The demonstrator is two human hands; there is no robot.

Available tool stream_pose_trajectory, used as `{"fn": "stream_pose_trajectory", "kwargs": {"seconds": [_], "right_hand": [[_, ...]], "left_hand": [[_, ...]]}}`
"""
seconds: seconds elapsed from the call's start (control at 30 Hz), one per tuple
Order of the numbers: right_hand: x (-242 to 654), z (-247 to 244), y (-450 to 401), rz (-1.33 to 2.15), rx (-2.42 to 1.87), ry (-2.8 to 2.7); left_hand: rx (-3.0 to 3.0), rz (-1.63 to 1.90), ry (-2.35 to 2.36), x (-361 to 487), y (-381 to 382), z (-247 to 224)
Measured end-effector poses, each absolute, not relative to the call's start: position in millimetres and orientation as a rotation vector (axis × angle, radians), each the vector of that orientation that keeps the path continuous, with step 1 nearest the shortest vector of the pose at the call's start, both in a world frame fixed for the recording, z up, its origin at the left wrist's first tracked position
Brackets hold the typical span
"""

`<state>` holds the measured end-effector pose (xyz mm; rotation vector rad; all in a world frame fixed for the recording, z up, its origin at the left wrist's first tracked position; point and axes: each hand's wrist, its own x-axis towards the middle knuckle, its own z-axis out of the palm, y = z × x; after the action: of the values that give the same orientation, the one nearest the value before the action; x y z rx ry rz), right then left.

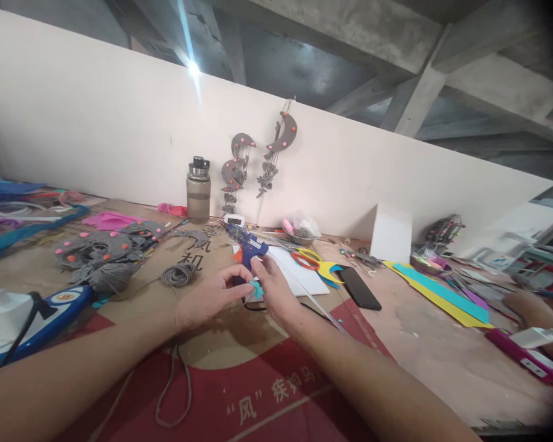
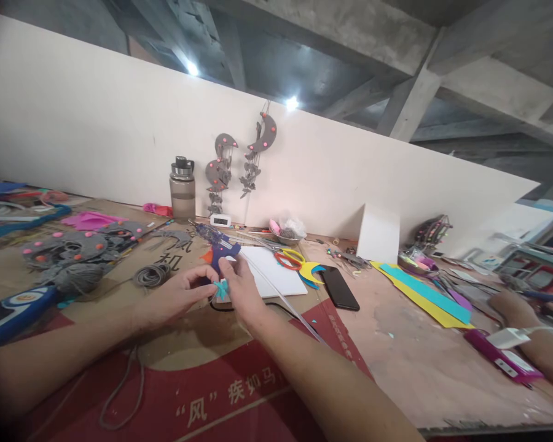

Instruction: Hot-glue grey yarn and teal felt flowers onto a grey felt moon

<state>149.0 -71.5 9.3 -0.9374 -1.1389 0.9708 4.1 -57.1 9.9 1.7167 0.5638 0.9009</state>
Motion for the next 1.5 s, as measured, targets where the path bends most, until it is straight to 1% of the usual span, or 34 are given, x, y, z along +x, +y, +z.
{"fn": "stream_pose_trajectory", "kwargs": {"seconds": [0.1,0.17,0.27,0.43,0.73,0.9,1.0,1.1,1.17,1.27,1.4,1.5], "right_hand": [[153,9,-70,1.017,-0.918,-0.834],[156,9,-68,1.024,-0.819,-0.705],[159,10,-65,1.054,-0.7,-0.67],[160,12,-63,1.031,-0.696,-0.636],[161,13,-64,1.036,-0.775,-0.682],[154,14,-67,1.056,-0.82,-0.746],[148,13,-72,1.162,-0.872,-0.862],[143,15,-78,1.33,-0.816,-1.018],[142,18,-78,1.354,-0.788,-1.033],[149,22,-73,1.232,-0.778,-0.94],[173,23,-57,0.963,-0.749,-0.824],[191,20,-49,0.818,-0.871,-0.939]], "left_hand": [[1.723,0.926,0.583,2,-57,12],[1.699,0.912,0.579,2,-57,13],[1.723,0.844,0.574,1,-59,15],[1.927,0.828,0.663,2,-63,20],[2.076,0.789,0.697,4,-66,22],[2.093,0.829,0.687,4,-64,21],[2.108,0.842,0.656,7,-67,19],[2.104,0.864,0.628,8,-69,18],[2.065,0.849,0.608,8,-69,18],[1.916,0.843,0.578,5,-66,21],[1.655,0.947,0.621,-1,-52,19],[1.539,1.029,0.701,-7,-34,11]]}}
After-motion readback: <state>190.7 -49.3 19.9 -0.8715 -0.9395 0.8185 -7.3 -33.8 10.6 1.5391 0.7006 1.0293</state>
